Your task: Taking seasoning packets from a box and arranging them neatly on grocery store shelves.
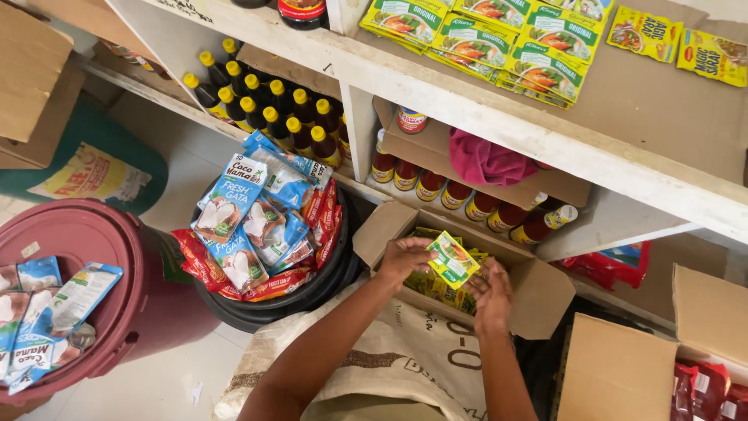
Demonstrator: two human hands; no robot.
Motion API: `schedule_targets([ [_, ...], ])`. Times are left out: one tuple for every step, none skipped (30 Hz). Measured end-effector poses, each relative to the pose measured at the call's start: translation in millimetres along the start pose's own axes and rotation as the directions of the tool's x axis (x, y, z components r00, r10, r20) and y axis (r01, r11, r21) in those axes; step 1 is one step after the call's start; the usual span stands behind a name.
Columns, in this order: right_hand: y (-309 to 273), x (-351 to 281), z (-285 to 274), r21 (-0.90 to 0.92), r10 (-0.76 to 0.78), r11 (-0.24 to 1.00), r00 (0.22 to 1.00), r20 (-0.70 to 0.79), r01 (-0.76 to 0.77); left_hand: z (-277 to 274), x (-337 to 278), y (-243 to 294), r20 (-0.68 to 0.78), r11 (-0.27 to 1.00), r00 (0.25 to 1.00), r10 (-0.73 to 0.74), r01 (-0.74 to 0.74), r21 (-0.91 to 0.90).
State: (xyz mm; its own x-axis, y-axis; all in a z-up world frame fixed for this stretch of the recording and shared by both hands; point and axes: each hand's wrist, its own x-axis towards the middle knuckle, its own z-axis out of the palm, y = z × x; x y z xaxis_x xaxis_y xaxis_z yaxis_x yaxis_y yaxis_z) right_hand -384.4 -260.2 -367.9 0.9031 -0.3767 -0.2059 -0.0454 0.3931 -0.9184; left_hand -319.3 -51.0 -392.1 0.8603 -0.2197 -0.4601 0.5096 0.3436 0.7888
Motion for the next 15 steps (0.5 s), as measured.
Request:
schedule_targets([
  [3, 0, -1, 0.053, 0.096, 0.994, 0.995, 0.023, -0.098, -1, 1, -1, 0.016, 0.997, 0.997, 0.074, -0.074, 0.002],
  [6, 0, -2, 0.103, 0.192, 0.975, 0.98, 0.052, -0.197, -3, 1, -2, 0.031, 0.989, 0.989, 0.146, -0.147, 0.002],
  [7, 0, 0, 0.105, 0.191, 0.975, 0.98, 0.052, -0.196, -2, 2, 0, 0.032, 0.989, 0.989, 0.147, -0.147, 0.004],
  [7, 0, 1, 0.087, 0.206, 0.973, 0.975, 0.08, -0.212, -1, 1, 1, 0.035, 0.972, 0.976, 0.215, -0.217, 0.088],
  [8, -1, 3, 0.069, 0.221, 0.971, 0.969, 0.107, -0.229, 0, 1, 1, 0.043, 0.943, 0.959, 0.28, -0.284, 0.172],
  [1, -4, 10, 0.071, 0.22, 0.971, 0.97, 0.108, -0.228, 7, -13, 21, 0.044, 0.943, 0.958, 0.282, -0.285, 0.174],
  [-6, -6, 18, -0.019, 0.194, 0.981, 0.973, 0.124, -0.193, 15, -26, 41, 0.06, 0.877, 0.951, 0.303, -0.303, 0.373],
  [-13, -9, 26, -0.109, 0.17, 0.982, 0.975, 0.14, -0.156, 22, -39, 60, 0.08, 0.772, 0.944, 0.321, -0.309, 0.555],
  [-8, -7, 23, -0.107, 0.169, 0.982, 0.975, 0.141, -0.155, 26, -46, 70, 0.08, 0.771, 0.944, 0.321, -0.31, 0.556],
  [-3, -5, 20, -0.205, 0.13, 0.975, 0.969, 0.208, -0.087, 29, -53, 78, 0.152, 0.683, 0.94, 0.307, -0.328, 0.653],
  [2, -3, 17, -0.296, 0.098, 0.955, 0.956, 0.278, -0.011, 33, -60, 87, 0.221, 0.582, 0.934, 0.282, -0.349, 0.735],
  [7, -1, 14, -0.295, 0.097, 0.955, 0.956, 0.277, -0.011, 34, -58, 83, 0.222, 0.581, 0.934, 0.281, -0.35, 0.735],
  [12, 0, 10, -0.325, 0.1, 0.946, 0.945, 0.31, 0.007, 34, -55, 78, 0.26, 0.625, 0.926, 0.275, -0.377, 0.683],
  [16, 2, 8, -0.353, 0.102, 0.935, 0.934, 0.342, 0.027, 35, -52, 75, 0.299, 0.666, 0.915, 0.271, -0.403, 0.628],
  [12, 2, 9, -0.351, 0.099, 0.936, 0.935, 0.34, 0.029, 32, -44, 64, 0.303, 0.664, 0.914, 0.271, -0.405, 0.629],
])
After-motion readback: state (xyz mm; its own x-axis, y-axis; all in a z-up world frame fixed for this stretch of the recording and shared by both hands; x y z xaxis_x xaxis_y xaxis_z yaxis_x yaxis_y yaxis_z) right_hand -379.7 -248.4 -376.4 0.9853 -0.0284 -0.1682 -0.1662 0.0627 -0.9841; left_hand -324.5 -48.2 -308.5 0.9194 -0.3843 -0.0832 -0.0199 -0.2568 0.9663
